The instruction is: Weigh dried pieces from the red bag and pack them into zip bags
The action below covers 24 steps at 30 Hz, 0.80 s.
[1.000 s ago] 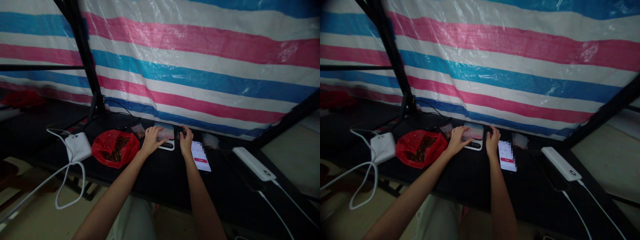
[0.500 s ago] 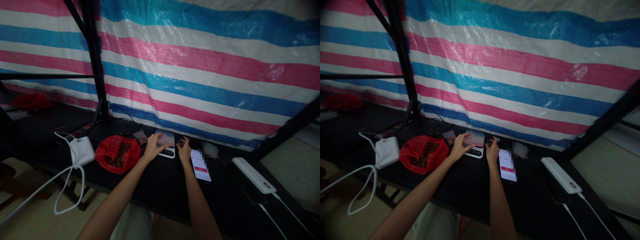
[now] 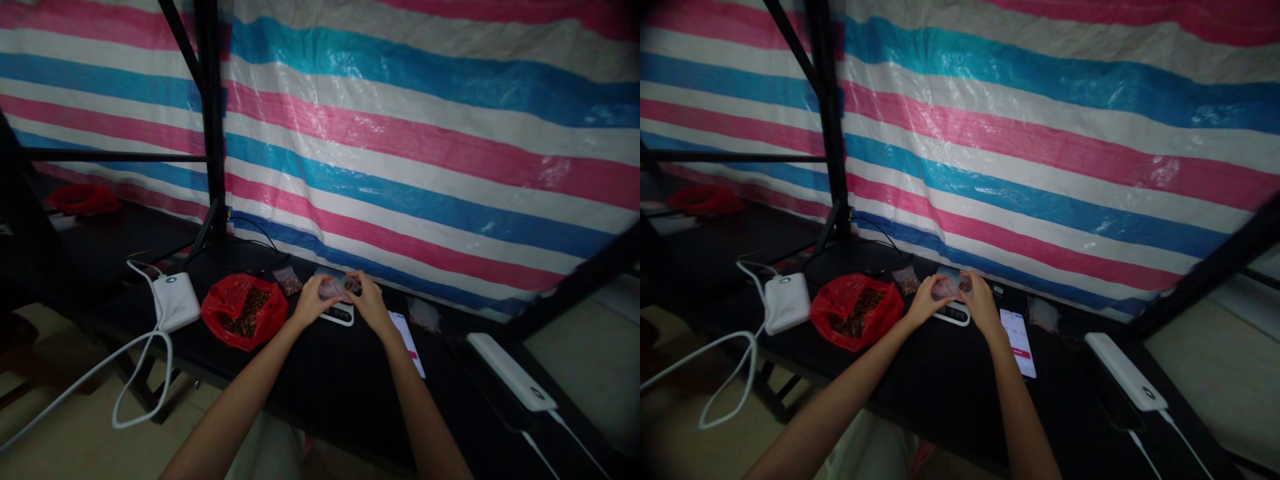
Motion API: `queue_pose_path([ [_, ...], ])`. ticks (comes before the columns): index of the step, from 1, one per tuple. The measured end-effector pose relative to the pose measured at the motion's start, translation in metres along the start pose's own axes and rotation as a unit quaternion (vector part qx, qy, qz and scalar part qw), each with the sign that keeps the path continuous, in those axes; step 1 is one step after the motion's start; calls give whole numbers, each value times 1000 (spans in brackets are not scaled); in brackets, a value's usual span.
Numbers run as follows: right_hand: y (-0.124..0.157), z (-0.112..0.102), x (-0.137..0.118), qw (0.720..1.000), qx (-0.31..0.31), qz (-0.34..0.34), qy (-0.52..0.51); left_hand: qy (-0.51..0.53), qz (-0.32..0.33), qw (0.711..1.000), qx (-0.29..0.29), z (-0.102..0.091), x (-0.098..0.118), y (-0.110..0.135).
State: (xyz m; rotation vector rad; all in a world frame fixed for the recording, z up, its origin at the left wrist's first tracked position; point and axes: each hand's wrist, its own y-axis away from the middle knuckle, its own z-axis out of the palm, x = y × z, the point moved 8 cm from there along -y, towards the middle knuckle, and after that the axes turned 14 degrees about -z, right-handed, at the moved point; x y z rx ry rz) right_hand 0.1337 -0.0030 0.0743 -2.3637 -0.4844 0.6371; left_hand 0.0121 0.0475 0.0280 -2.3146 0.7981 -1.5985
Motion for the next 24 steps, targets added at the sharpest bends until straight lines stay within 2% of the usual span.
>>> queue_pose_path([
  [3, -10, 5, -21, 991, -91, -76, 60, 1, 2, 1000, -3, -1, 0, 1],
  [7, -21, 11, -46, 957, -185, -156, 157, 2, -6, 1000, 1, -1, -3, 1],
  [12, -31, 16, -66, 909, -234, -193, 285, -10, -22, 1000, 9, -1, -6, -1],
  [14, -31, 15, -72, 902, -232, -205, 300, -14, -23, 1000, 7, -1, -6, -1],
  [16, -28, 10, -71, 911, -204, -199, 296, -24, -17, 1000, 5, -2, -4, 1],
  [18, -20, 0, -60, 935, -142, -164, 279, -47, -9, 999, 8, -6, -2, 1],
  [21, 4, -15, -26, 976, -10, -71, 207, -102, 13, 995, 7, -6, 5, -7],
  [24, 35, -13, 15, 993, 89, 4, 83, -186, 53, 981, -29, 11, 16, -27],
])
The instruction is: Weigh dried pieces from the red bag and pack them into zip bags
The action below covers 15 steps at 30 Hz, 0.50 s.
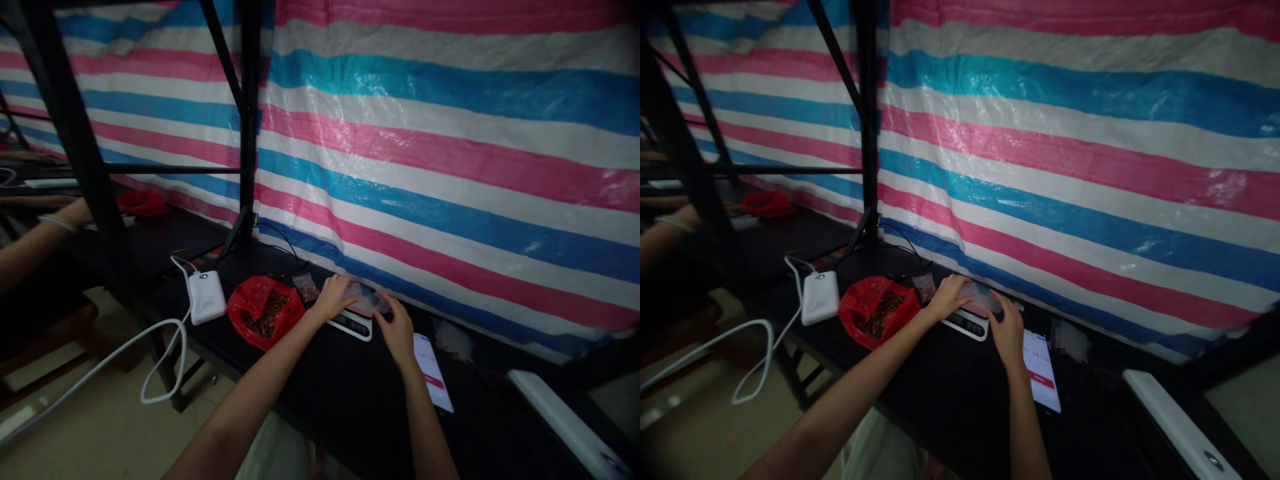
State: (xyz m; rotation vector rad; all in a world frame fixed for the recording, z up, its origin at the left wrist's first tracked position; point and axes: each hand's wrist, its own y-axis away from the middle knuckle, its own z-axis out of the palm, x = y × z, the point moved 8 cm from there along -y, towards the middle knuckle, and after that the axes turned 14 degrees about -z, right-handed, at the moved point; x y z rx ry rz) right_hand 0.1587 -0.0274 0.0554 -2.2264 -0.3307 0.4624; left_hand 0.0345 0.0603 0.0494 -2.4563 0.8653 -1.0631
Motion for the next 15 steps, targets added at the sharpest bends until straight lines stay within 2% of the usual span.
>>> queue_pose_path([
  [2, 16, 9, 17, 997, 20, 43, -59, -78, 11, 997, -26, 14, 5, -19],
  [5, 28, 18, 27, 991, 26, 83, -105, -183, -13, 979, -84, 34, 1, -39],
  [7, 29, 21, 24, 989, 20, 88, -116, -212, -32, 970, -110, 33, -4, -39],
  [9, 28, 24, 17, 990, 8, 80, -112, -212, -30, 974, -79, 6, -6, -28],
  [12, 23, 30, -4, 994, -8, 64, -87, -194, -8, 980, 31, -71, -16, 10],
  [14, 15, 36, -30, 996, -23, 33, -74, -192, -39, 980, 47, -120, -45, 44],
  [15, 9, 41, -49, 996, -36, 5, -81, -194, -64, 978, 27, -138, -66, 61],
])
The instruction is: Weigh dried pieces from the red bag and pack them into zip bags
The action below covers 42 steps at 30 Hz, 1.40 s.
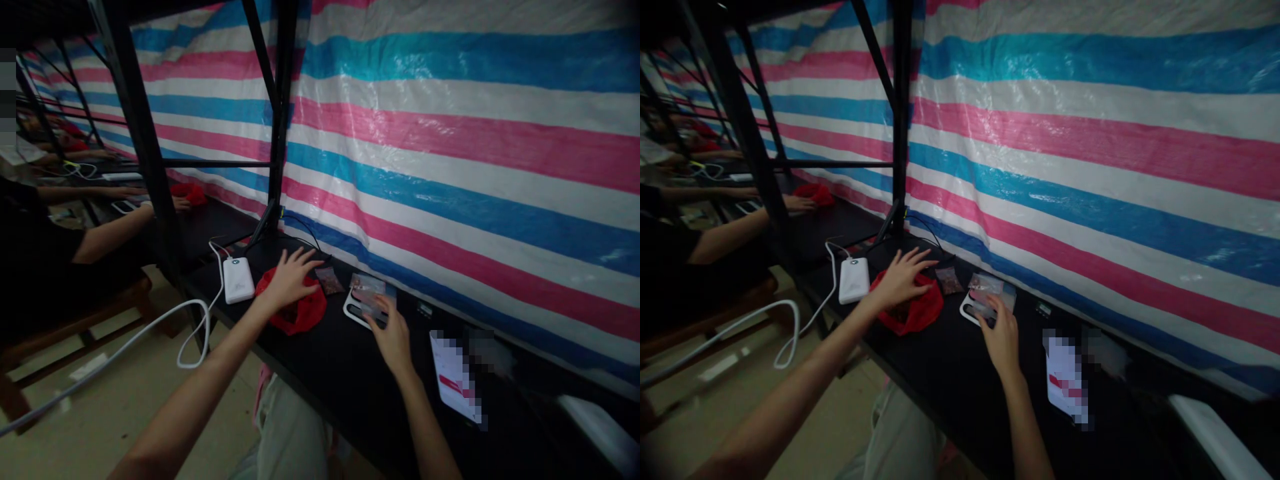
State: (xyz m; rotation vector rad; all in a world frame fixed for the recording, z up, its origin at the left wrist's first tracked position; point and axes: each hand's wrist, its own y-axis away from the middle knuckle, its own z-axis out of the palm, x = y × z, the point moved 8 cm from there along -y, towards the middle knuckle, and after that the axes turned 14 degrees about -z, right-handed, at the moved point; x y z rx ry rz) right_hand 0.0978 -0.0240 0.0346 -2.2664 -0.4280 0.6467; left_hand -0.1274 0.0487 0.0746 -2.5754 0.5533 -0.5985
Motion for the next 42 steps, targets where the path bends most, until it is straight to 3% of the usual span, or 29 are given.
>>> queue_pose_path([
  [3, -26, 26, -58, 995, -49, -81, 3, -16, -44, 992, -118, 0, -73, 35],
  [6, -53, 63, -115, 973, -135, -184, 23, -17, -71, 995, -74, -5, -112, 45],
  [10, -68, 110, -157, 915, -248, -305, 89, 51, -121, 991, -7, -8, -124, 38],
  [14, -71, 133, -157, 890, -283, -303, 187, 132, -214, 966, 53, -4, -125, 40],
  [19, -70, 142, -150, 869, -301, -259, 295, 253, -233, 937, 56, 16, -104, 53],
  [25, -62, 157, -137, 846, -386, -225, 292, 405, -355, 833, 127, 33, -120, 73],
  [32, -63, 154, -125, 874, -401, -190, 199, 526, -399, 721, 211, 45, -131, 88],
  [42, -66, 170, -127, 909, -376, -163, 75, 583, -401, 650, 275, 53, -127, 84],
])
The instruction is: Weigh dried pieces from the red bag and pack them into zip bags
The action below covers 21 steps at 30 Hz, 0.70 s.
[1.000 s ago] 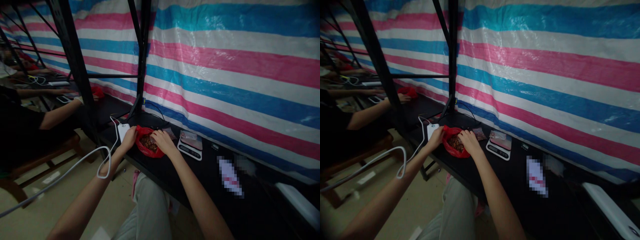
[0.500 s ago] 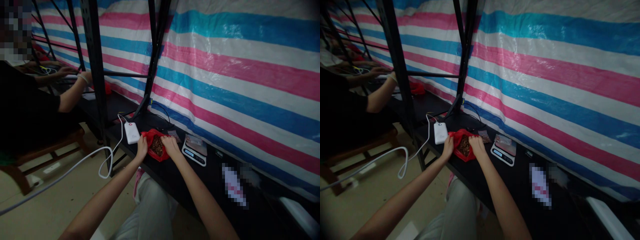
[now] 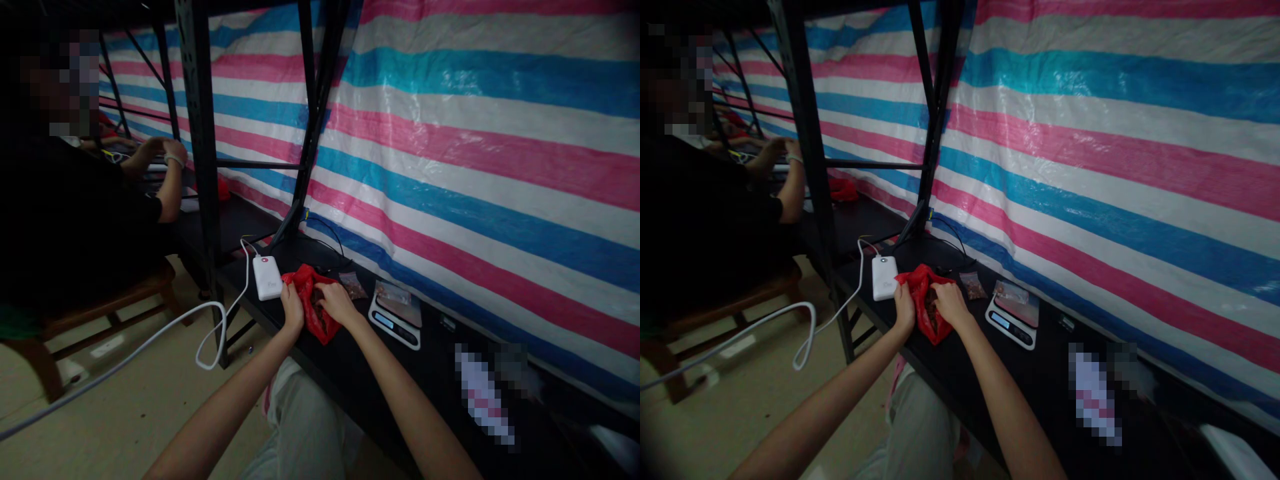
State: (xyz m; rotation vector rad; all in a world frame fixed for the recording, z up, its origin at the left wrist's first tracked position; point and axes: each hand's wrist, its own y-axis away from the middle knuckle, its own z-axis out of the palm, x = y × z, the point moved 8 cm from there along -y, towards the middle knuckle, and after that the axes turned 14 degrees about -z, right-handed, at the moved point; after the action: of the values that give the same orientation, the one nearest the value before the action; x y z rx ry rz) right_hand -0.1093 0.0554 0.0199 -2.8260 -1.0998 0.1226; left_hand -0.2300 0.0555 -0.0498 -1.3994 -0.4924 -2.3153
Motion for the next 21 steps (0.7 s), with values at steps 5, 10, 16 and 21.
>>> queue_pose_path([
  [5, -11, 25, 15, 964, 81, 22, -254, 41, 5, 998, 41, -6, 5, 3],
  [10, -6, 44, 28, 827, 190, 65, -525, 17, 34, 998, 54, -12, 18, 13],
  [16, 19, 12, 28, 803, 247, 2, -542, -168, 66, 983, -24, -6, 44, 10],
  [21, 59, -12, 62, 807, 303, 23, -507, -286, 191, 939, 19, -9, 73, 32],
])
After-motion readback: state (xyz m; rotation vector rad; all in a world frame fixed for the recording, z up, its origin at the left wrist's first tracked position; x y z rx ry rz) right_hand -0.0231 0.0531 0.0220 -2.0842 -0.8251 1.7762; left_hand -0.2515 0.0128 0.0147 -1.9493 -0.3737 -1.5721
